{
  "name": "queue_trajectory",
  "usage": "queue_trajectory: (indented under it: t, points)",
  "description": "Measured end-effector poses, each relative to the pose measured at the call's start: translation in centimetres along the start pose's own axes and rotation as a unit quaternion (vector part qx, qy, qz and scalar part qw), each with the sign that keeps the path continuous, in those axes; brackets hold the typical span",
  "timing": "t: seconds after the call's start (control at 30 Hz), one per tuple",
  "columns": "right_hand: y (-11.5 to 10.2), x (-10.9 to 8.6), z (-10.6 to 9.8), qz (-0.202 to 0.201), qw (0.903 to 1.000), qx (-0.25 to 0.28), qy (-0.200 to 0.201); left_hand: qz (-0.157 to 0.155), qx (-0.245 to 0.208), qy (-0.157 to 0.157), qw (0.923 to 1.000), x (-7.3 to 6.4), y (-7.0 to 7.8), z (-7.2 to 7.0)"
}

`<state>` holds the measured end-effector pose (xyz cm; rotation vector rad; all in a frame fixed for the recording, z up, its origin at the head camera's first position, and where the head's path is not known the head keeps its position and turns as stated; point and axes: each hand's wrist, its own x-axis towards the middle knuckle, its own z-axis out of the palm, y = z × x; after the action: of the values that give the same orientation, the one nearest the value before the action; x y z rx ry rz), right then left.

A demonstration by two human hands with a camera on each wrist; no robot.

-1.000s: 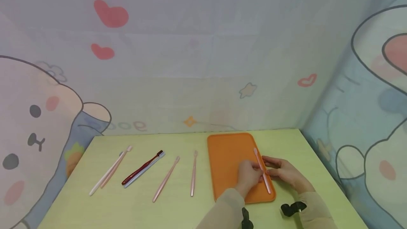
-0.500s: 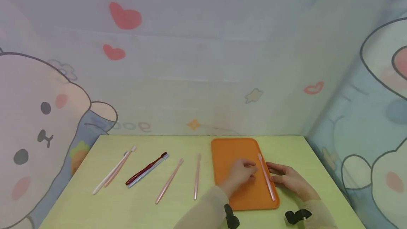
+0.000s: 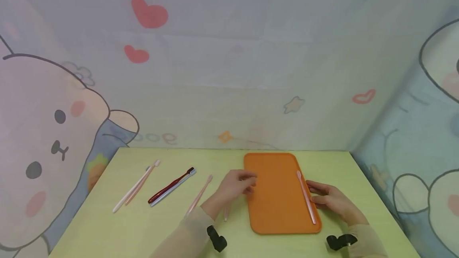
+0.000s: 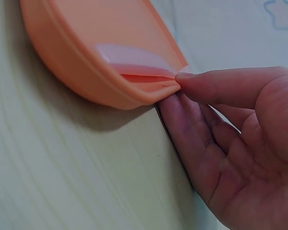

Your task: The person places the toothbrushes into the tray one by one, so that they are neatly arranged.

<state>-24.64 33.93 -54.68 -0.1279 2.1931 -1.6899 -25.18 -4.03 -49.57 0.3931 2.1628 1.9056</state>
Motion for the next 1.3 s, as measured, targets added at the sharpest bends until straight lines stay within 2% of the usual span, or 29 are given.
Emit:
queue_trajectory:
  t: [0.2,0.43,0.53,0.63,0.77,1.07,1.2,1.3]
  points:
    - [0.0,0.4,0.0,0.006,0.9999,-0.010,0.002,-0.003,0.036,0.012,0.9993,-2.2,-0.9,-5.5]
    - [0.3,0.4,0.4,0.000,0.9999,0.007,-0.015,-0.029,0.045,0.047,0.9975,-7.1,-1.8,-12.5]
    - [0.4,0.2,0.4,-0.001,0.9999,0.010,-0.011,-0.036,0.038,0.071,0.9961,-8.5,-1.9,-15.0]
    - [0.4,0.0,0.3,0.000,0.9999,0.013,-0.012,-0.046,0.028,0.100,0.9936,-9.4,-1.8,-17.4]
    - [0.4,-0.1,0.4,0.004,0.9999,0.011,-0.010,-0.054,0.045,0.139,0.9878,-10.2,-1.9,-20.7]
    - [0.2,-0.3,0.3,-0.001,1.0000,0.003,-0.008,-0.037,0.094,0.208,0.9728,-12.5,-1.9,-27.6]
    - [0.1,0.2,0.3,-0.009,0.9999,0.005,-0.011,-0.049,0.124,0.224,0.9653,-13.6,-2.8,-31.0]
    - [0.4,-0.1,0.2,-0.005,1.0000,0.006,-0.006,-0.073,0.153,0.213,0.9623,-14.0,-3.6,-32.7]
